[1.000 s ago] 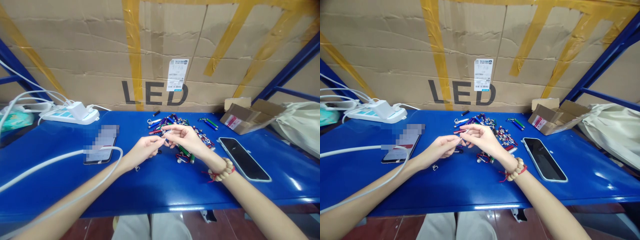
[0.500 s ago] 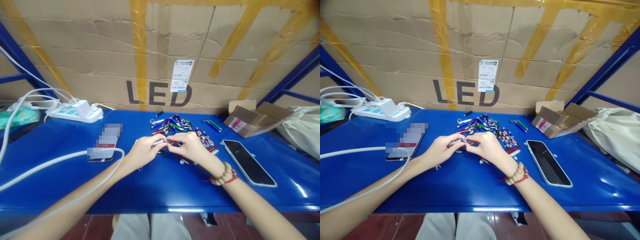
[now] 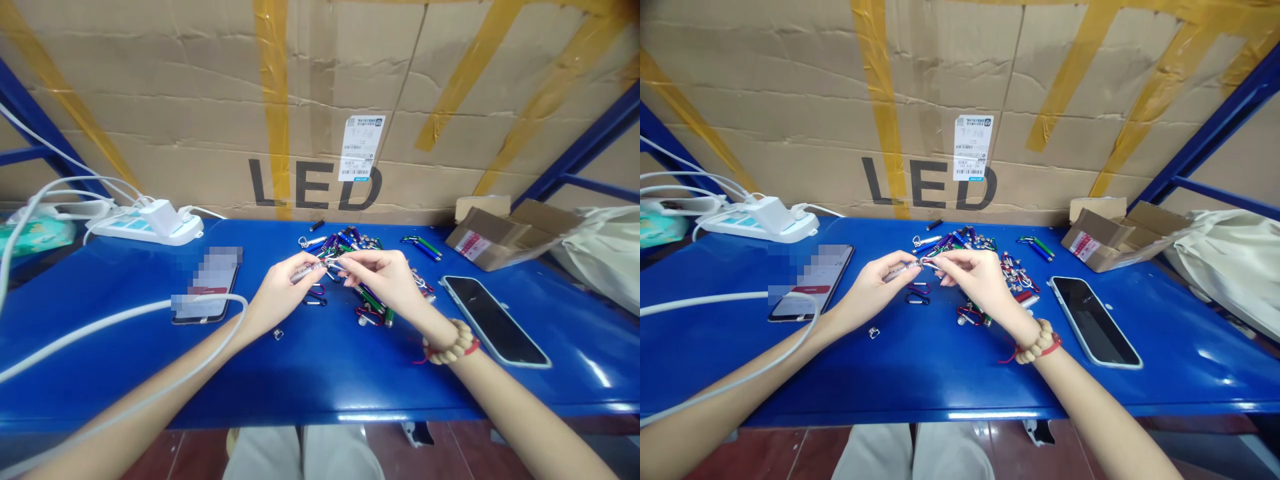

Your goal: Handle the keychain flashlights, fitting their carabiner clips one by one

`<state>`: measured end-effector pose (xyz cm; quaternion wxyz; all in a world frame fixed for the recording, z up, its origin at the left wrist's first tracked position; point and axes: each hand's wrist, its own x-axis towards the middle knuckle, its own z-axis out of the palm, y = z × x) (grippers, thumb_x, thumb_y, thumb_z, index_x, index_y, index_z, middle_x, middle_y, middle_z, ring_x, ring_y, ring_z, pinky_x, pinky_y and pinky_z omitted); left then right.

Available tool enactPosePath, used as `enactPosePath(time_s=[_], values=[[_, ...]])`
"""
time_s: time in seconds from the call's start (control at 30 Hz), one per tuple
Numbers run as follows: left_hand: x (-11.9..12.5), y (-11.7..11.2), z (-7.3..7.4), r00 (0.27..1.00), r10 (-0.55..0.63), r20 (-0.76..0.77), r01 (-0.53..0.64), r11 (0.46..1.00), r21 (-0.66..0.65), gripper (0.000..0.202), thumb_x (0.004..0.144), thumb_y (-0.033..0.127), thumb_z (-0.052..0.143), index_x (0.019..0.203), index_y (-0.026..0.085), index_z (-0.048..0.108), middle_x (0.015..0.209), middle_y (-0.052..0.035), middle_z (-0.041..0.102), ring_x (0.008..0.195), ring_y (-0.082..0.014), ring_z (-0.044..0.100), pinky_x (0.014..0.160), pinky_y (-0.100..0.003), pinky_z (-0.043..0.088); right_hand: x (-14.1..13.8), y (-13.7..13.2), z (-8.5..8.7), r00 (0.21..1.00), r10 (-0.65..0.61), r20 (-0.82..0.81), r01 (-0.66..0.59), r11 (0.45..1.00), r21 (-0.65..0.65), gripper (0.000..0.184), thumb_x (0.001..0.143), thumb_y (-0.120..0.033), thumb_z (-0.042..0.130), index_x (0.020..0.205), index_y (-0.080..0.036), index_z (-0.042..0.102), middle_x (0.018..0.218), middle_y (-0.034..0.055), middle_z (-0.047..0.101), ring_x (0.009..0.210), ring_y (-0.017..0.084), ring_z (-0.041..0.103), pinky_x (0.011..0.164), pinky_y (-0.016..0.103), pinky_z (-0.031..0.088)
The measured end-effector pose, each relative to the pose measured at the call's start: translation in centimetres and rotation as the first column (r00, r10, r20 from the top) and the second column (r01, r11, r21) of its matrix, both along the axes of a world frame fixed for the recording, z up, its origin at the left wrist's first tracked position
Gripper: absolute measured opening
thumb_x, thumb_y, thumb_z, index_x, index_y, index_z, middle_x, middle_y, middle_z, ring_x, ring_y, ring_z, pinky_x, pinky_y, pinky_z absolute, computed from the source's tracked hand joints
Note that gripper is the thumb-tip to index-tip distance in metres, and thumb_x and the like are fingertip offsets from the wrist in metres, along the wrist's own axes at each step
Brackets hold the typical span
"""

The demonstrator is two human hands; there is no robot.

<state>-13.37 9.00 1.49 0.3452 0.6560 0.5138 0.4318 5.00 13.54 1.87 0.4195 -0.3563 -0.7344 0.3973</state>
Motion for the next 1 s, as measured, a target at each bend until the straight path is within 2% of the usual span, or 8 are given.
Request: enactPosePath(time_s=[0.17,0.3,0.43,0.5,0.63,0.77,0.87,1.0], values=[[0.12,0.06,0.01,0.992,0.012,0.127,-0.011,1.0,-0.008,0.028,0.081,0.038,0.056,0.095,0.014,0.061,0.092,-0.0038,0.067,0.08,-0.0141,0.062,0.069,-0.022,0.048,-0.03,0.29,0.07,0.995,-0.037,-0.095,0.03,0.997,-0.066,0.034,0.075,-0.043,0.065,0.091,-0.014,0.071,0.07,0.0057,0.071,0.055,0.014,0.064,0.054,0.026,0.054],[-0.07,0.17,0.02,0.99,0.003,0.138,-0.005,1.0,0.018,0.03,0.081,0.038,0.056,0.095,0.013,0.064,0.094,-0.0054,0.068,0.084,-0.0156,0.062,0.073,-0.023,0.048,-0.15,0.14,0.0,0.999,0.019,0.042,-0.021,0.998,0.065,0.034,0.073,-0.038,0.067,0.098,-0.016,0.071,0.085,0.0069,0.072,0.067,0.017,0.066,0.055,0.026,0.054],[-0.14,0.22,0.07,0.992,-0.008,0.125,0.007,1.0,0.009,0.03,0.08,0.039,0.057,0.091,0.013,0.066,0.093,-0.0052,0.069,0.083,-0.0159,0.062,0.072,-0.023,0.048,-0.44,-0.23,-0.32,0.992,-0.005,0.129,-0.016,0.986,0.164,0.031,0.074,-0.036,0.066,0.097,-0.017,0.072,0.08,0.0066,0.073,0.069,0.019,0.067,0.049,0.025,0.05],[-0.17,0.23,0.11,0.993,-0.016,0.119,0.016,1.0,-0.002,0.03,0.081,0.038,0.056,0.091,0.013,0.067,0.092,-0.005,0.07,0.081,-0.0158,0.062,0.071,-0.023,0.047,-0.51,-0.28,-0.4,0.993,0.024,0.113,-0.039,0.991,0.131,0.028,0.074,-0.037,0.066,0.094,-0.017,0.072,0.079,0.0061,0.072,0.067,0.018,0.066,0.051,0.026,0.051],[-0.23,0.2,0.19,0.997,-0.037,0.064,0.037,0.999,-0.006,0.03,0.082,0.037,0.053,0.093,0.013,0.069,0.091,-0.0045,0.071,0.081,-0.0162,0.062,0.069,-0.023,0.046,-0.41,-0.03,-0.3,0.993,0.115,0.035,-0.114,0.993,-0.019,0.032,0.073,-0.038,0.067,0.098,-0.017,0.071,0.078,0.0052,0.072,0.068,0.016,0.065,0.06,0.026,0.053],[-0.16,0.15,0.18,0.999,-0.019,0.033,0.019,1.0,-0.011,0.031,0.083,0.036,0.053,0.097,0.013,0.069,0.095,-0.0051,0.071,0.083,-0.0173,0.063,0.07,-0.024,0.048,-0.16,0.23,-0.07,0.981,0.195,0.008,-0.191,0.968,-0.163,0.034,0.072,-0.04,0.068,0.094,-0.015,0.07,0.07,0.0035,0.07,0.058,0.012,0.06,0.054,0.024,0.049],[-0.11,0.13,0.25,1.0,-0.007,0.001,0.006,1.0,0.007,0.033,0.082,0.037,0.054,0.097,0.012,0.07,0.099,-0.0062,0.071,0.089,-0.0191,0.063,0.077,-0.025,0.048,-0.06,0.22,0.16,0.986,0.169,0.008,-0.166,0.975,-0.148,0.029,0.073,-0.041,0.066,0.086,-0.016,0.071,0.07,0.0031,0.069,0.054,0.01,0.057,0.052,0.023,0.047],[-0.13,0.15,0.22,0.998,-0.061,-0.033,0.062,0.998,0.021,0.033,0.083,0.039,0.053,0.097,0.014,0.071,0.103,-0.0053,0.071,0.094,-0.0195,0.063,0.081,-0.026,0.048,-0.14,0.01,0.34,0.995,0.1,0.003,-0.099,0.993,-0.059,0.028,0.076,-0.043,0.064,0.08,-0.016,0.072,0.07,0.0035,0.069,0.056,0.011,0.057,0.053,0.024,0.047]])
